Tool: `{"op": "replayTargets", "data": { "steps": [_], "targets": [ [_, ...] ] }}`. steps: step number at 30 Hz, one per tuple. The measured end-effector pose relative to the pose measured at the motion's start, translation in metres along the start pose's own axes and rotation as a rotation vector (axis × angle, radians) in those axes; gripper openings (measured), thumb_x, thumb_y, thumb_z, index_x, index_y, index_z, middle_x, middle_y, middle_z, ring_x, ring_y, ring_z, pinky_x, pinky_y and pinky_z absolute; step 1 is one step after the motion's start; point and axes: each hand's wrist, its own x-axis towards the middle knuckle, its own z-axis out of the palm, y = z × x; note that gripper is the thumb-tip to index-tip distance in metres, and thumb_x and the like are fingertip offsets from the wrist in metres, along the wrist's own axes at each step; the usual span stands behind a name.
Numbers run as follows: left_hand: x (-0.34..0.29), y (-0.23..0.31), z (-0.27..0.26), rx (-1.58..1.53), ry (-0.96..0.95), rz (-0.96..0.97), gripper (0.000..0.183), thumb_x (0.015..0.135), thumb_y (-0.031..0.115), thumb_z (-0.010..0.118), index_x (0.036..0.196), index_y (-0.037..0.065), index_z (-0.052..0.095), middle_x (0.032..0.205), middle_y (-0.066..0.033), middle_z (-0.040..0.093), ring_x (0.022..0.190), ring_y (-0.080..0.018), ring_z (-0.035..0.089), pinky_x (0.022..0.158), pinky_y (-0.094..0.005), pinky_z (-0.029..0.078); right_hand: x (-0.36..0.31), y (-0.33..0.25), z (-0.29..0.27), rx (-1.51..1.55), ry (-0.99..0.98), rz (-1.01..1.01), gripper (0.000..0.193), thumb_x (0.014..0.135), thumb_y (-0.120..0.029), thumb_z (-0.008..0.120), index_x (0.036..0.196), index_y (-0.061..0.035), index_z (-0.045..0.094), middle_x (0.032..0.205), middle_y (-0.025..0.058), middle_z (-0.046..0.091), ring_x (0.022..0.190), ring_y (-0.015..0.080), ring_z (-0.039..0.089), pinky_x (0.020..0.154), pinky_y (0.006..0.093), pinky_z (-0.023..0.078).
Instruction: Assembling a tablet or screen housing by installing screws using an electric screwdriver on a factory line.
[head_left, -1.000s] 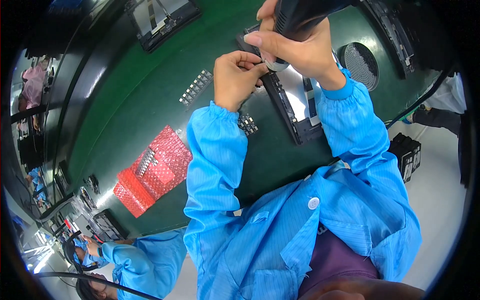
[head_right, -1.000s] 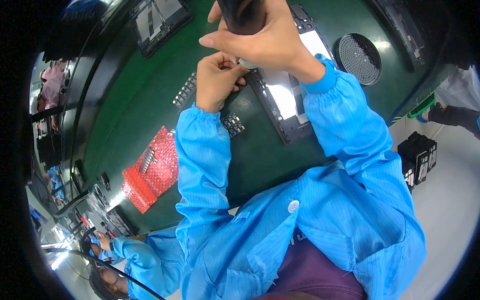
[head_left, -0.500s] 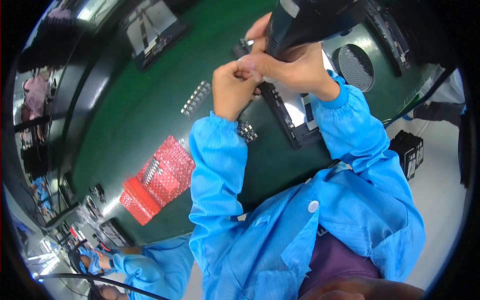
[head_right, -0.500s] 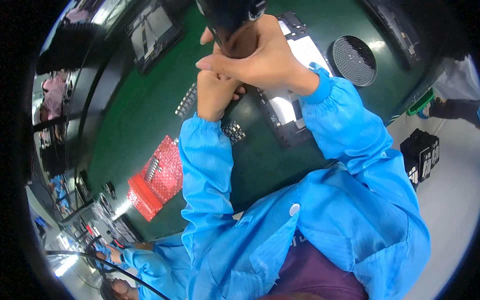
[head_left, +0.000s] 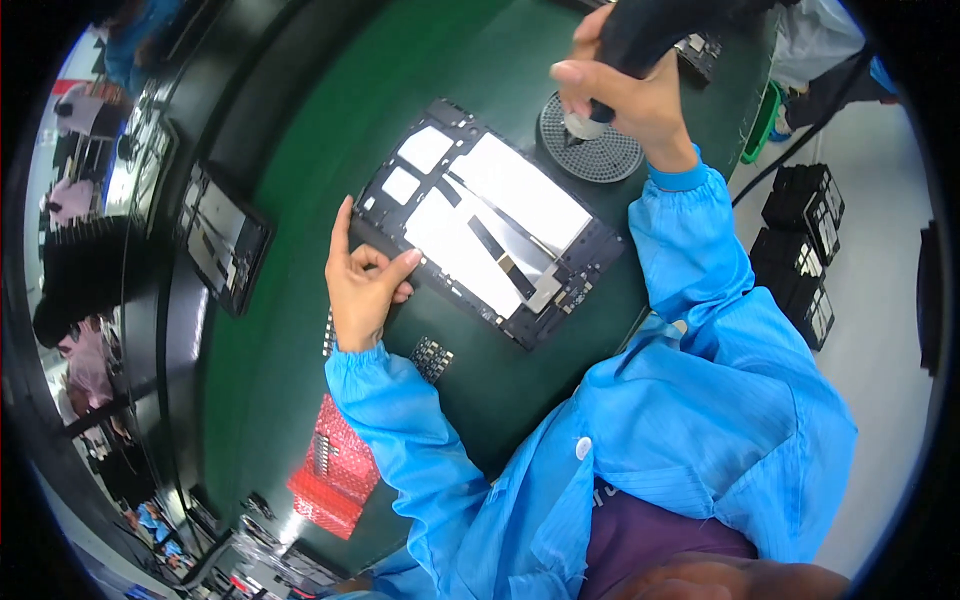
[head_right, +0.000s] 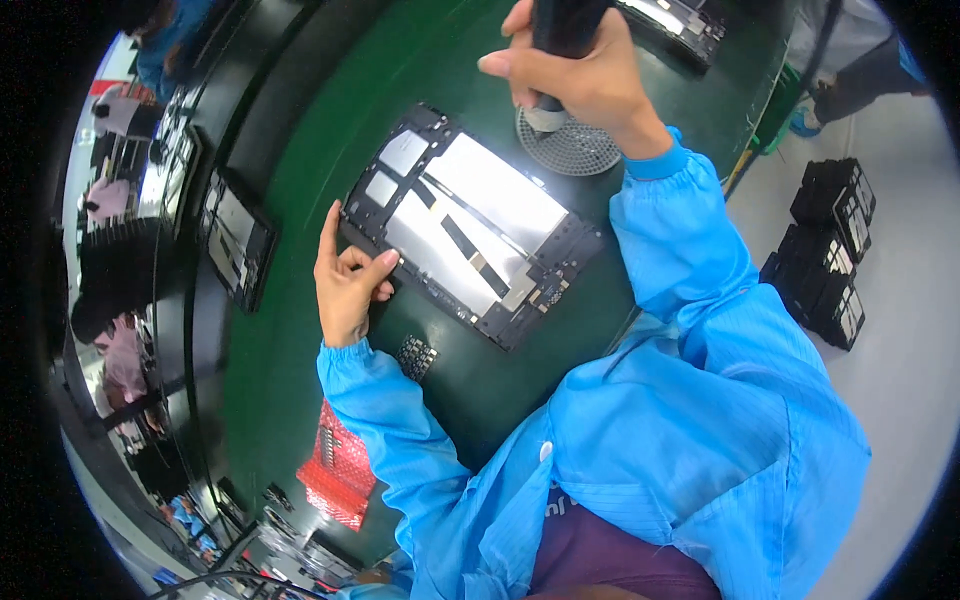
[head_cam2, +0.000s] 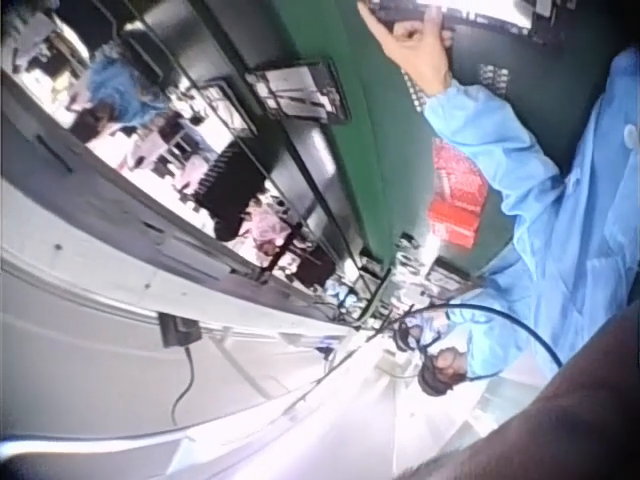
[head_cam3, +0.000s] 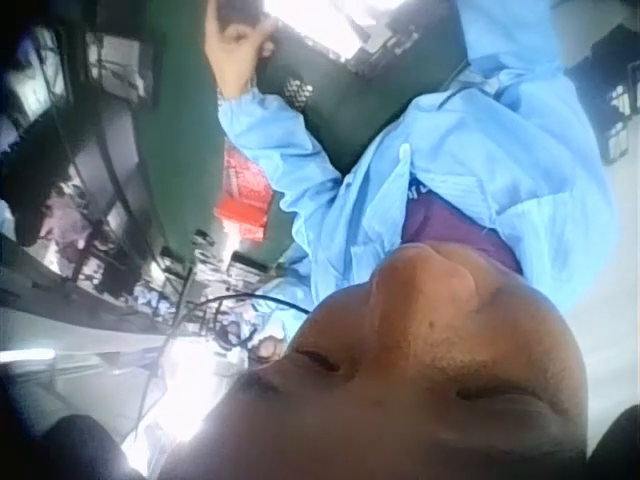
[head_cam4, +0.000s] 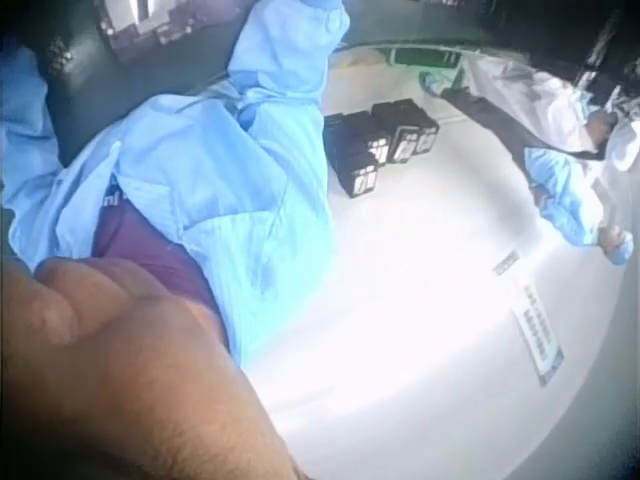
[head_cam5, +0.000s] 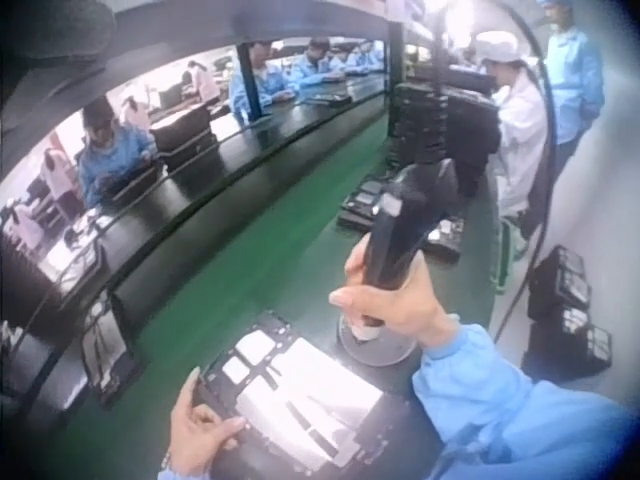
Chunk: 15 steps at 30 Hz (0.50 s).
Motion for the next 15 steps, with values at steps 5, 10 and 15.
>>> {"op": "replayTargets", "data": {
  "steps": [5,10,15],
  "targets": [
    [-0.007,-0.004,0.005,-0.05,-0.006,0.047,0.089,0.064,-0.011,0.073,0.138,0.003,0.025,0.06,-0.0017,0.05,0.054,-0.01,0.055,0.051,-0.0236,0.051,0.005,0.005,-0.004,-0.046,-0.075,0.042,0.029,0.071,0.005,0.072,0.092,-0.0007,0.052,0.062,0.0028,0.057,0.048,0.0096,0.056,0.042,0.0219,0.041],
    [-0.007,-0.005,0.008,-0.035,0.037,0.063,0.08,0.07,-0.007,0.071,0.136,0.002,0.028,0.062,-0.0035,0.054,0.053,-0.01,0.055,0.051,-0.0219,0.05,0.011,0.014,-0.017,0.051,-0.068,0.01,0.028,0.073,0.004,0.071,0.093,-0.0001,0.052,0.061,0.0028,0.057,0.048,0.0077,0.054,0.041,0.0214,0.039],
    [-0.007,-0.007,0.008,-0.016,0.044,0.095,0.071,0.076,0.0,0.07,0.135,0.001,0.031,0.065,-0.0041,0.058,0.054,-0.0097,0.056,0.05,-0.0197,0.047,0.028,0.027,-0.036,-0.114,-0.392,-0.652,0.03,0.074,0.004,0.071,0.095,0.0009,0.051,0.058,0.0033,0.056,0.047,0.0077,0.053,0.041,0.0212,0.037]
  ]
}}
